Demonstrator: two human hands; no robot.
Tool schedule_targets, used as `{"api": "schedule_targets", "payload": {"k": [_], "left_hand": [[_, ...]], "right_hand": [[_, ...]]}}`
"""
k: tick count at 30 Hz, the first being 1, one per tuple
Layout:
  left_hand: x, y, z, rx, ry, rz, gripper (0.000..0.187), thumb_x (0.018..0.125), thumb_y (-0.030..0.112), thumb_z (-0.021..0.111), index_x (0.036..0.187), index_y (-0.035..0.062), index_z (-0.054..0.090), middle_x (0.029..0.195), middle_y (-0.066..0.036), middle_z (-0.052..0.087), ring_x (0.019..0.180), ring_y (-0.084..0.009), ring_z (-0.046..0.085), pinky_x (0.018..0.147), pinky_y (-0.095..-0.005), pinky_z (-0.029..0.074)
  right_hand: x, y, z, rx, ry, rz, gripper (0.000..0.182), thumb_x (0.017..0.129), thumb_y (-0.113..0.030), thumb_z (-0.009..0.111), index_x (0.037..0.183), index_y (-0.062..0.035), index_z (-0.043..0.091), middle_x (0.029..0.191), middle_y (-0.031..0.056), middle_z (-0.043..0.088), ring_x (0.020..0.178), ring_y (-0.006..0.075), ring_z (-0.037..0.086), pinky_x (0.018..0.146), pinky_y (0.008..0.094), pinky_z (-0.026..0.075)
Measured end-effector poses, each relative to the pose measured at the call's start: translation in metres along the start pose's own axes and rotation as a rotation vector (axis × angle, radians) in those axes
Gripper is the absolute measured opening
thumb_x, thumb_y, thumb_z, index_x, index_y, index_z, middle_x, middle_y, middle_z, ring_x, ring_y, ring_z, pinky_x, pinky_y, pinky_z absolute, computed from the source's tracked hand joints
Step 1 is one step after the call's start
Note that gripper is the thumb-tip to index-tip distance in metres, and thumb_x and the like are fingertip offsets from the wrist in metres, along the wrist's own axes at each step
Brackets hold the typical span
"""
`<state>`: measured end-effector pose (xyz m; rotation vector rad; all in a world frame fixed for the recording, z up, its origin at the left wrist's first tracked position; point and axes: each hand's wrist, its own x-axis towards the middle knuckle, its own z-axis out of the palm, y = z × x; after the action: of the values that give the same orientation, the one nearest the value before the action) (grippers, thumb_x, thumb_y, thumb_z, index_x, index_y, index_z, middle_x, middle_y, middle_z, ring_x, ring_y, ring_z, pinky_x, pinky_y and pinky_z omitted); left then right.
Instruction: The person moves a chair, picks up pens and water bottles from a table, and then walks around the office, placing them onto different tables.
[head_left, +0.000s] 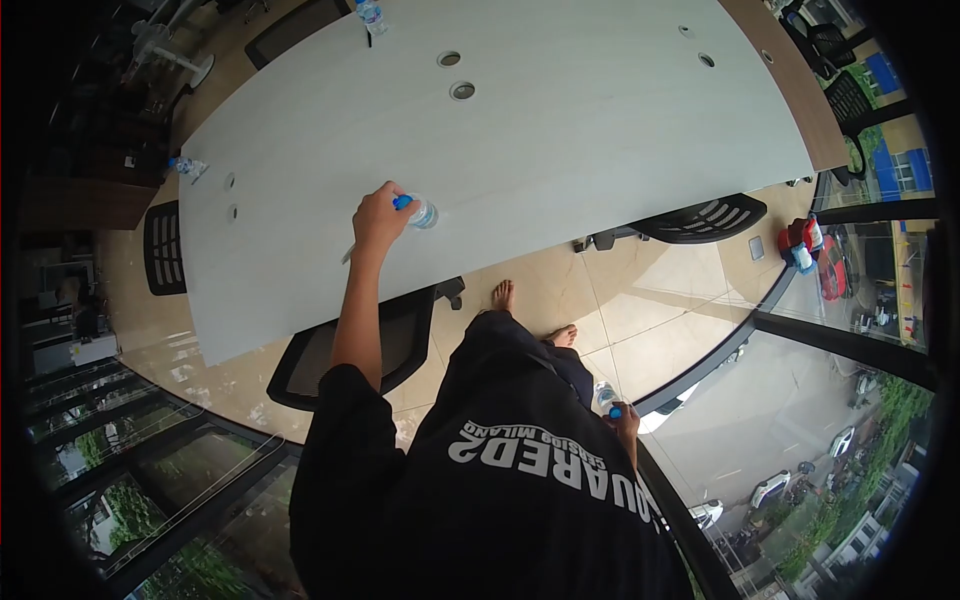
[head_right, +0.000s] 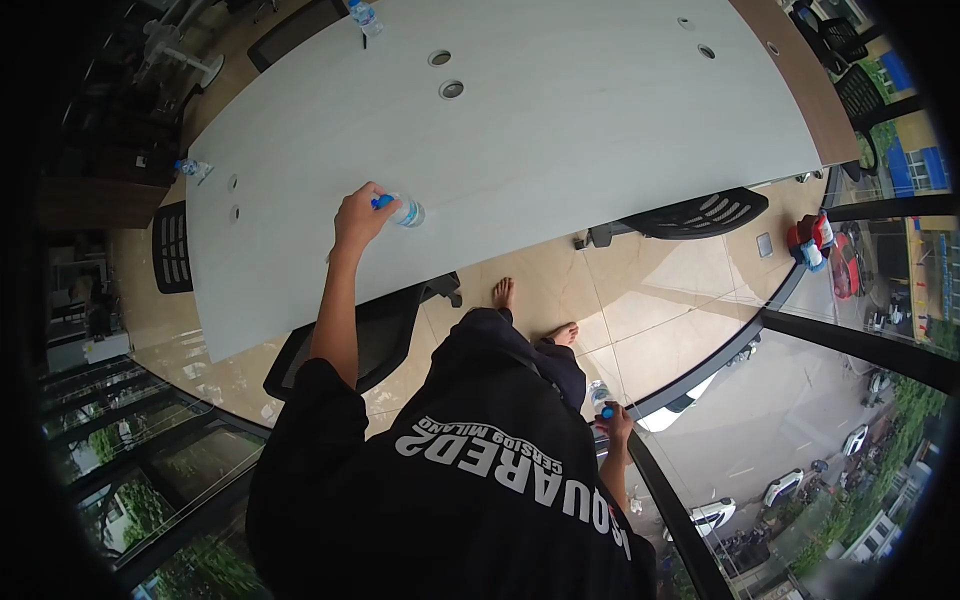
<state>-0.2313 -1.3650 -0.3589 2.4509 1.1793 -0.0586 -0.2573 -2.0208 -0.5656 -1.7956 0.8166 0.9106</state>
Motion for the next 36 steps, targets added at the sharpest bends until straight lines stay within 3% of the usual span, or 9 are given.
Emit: {"api": "schedule_targets", "payload": {"k": [5, 10, 19, 23, 27, 30, 33, 35, 36], "left_hand": [[0.015, -0.020, 0.008, 0.084, 0.025, 0.278, 0.030, 0.079, 0.027, 0.074, 0.105, 0.0131, 0.067, 0.087, -0.011, 0.071, 0.085, -0.0308, 0.068, 0.075, -0.0410, 0.054], [0.010, 0.000, -0.011, 0.018, -0.021, -0.027, 0.027, 0.077, 0.023, 0.074, 0.102, 0.0120, 0.069, 0.089, -0.012, 0.070, 0.089, -0.0298, 0.067, 0.077, -0.0393, 0.054], [0.020, -0.015, -0.015, 0.050, -0.067, 0.312, 0.026, 0.078, 0.023, 0.073, 0.099, 0.0092, 0.069, 0.090, -0.009, 0.070, 0.088, -0.0276, 0.067, 0.076, -0.0385, 0.053], [0.017, -0.012, -0.012, -0.037, -0.027, 0.190, 0.027, 0.076, 0.022, 0.074, 0.100, 0.0096, 0.070, 0.090, -0.010, 0.070, 0.088, -0.0274, 0.067, 0.077, -0.0384, 0.053], [0.016, -0.015, -0.013, -0.042, -0.050, 0.193, 0.027, 0.075, 0.022, 0.075, 0.099, 0.0096, 0.071, 0.090, -0.010, 0.071, 0.089, -0.0280, 0.067, 0.077, -0.0385, 0.053], [0.015, -0.017, -0.013, -0.039, -0.061, 0.199, 0.026, 0.075, 0.023, 0.075, 0.098, 0.0094, 0.071, 0.090, -0.010, 0.071, 0.090, -0.0287, 0.067, 0.078, -0.0386, 0.053], [0.015, -0.019, -0.009, -0.051, -0.031, 0.213, 0.026, 0.076, 0.024, 0.075, 0.097, 0.0093, 0.071, 0.090, -0.011, 0.071, 0.089, -0.0290, 0.067, 0.078, -0.0391, 0.053], [0.013, -0.021, -0.007, -0.093, -0.002, 0.215, 0.027, 0.077, 0.026, 0.074, 0.097, 0.0089, 0.071, 0.089, -0.010, 0.070, 0.087, -0.0282, 0.067, 0.077, -0.0388, 0.053], [0.011, -0.022, -0.008, -0.131, 0.009, 0.206, 0.028, 0.077, 0.027, 0.074, 0.098, 0.0086, 0.071, 0.089, -0.010, 0.070, 0.086, -0.0273, 0.067, 0.076, -0.0383, 0.053]], "right_hand": [[0.064, 0.144, 0.000, -0.326, 0.180, -0.329, 0.035, 0.090, -0.033, 0.053, 0.094, -0.0068, 0.076, 0.059, 0.0022, 0.059, 0.045, 0.0090, 0.050, 0.040, 0.0275, 0.036], [0.033, 0.132, 0.012, -0.405, 0.118, -0.346, 0.035, 0.090, -0.033, 0.053, 0.094, -0.0071, 0.076, 0.059, 0.0026, 0.059, 0.045, 0.0093, 0.050, 0.040, 0.0274, 0.036], [0.014, 0.084, 0.034, -0.395, 0.112, -0.461, 0.035, 0.090, -0.033, 0.052, 0.094, -0.0077, 0.076, 0.060, 0.0034, 0.059, 0.044, 0.0098, 0.050, 0.040, 0.0271, 0.036], [0.008, 0.050, 0.043, -0.305, 0.111, -0.490, 0.035, 0.090, -0.034, 0.052, 0.094, -0.0079, 0.076, 0.060, 0.0037, 0.059, 0.044, 0.0100, 0.050, 0.039, 0.0270, 0.036], [-0.009, -0.003, 0.047, -0.129, 0.083, -0.181, 0.036, 0.093, -0.036, 0.049, 0.102, -0.0098, 0.071, 0.073, 0.0153, 0.070, 0.051, 0.0170, 0.065, 0.042, 0.0252, 0.046], [0.015, 0.014, 0.040, -0.213, 0.049, -0.287, 0.035, 0.094, -0.035, 0.048, 0.105, -0.0100, 0.070, 0.069, 0.0131, 0.070, 0.051, 0.0171, 0.066, 0.041, 0.0249, 0.046], [0.018, 0.020, 0.034, -0.387, 0.011, -0.400, 0.034, 0.093, -0.031, 0.047, 0.104, -0.0085, 0.070, 0.071, 0.0103, 0.070, 0.056, 0.0165, 0.066, 0.045, 0.0270, 0.047], [0.048, 0.047, 0.028, -0.239, 0.026, -0.263, 0.031, 0.091, -0.029, 0.052, 0.106, -0.0077, 0.069, 0.082, 0.0111, 0.072, 0.071, 0.0215, 0.068, 0.061, 0.0323, 0.052], [0.101, 0.100, 0.008, -0.396, -0.012, -0.420, 0.029, 0.089, -0.026, 0.055, 0.108, -0.0081, 0.067, 0.090, 0.0123, 0.072, 0.080, 0.0247, 0.068, 0.069, 0.0343, 0.052]]}}
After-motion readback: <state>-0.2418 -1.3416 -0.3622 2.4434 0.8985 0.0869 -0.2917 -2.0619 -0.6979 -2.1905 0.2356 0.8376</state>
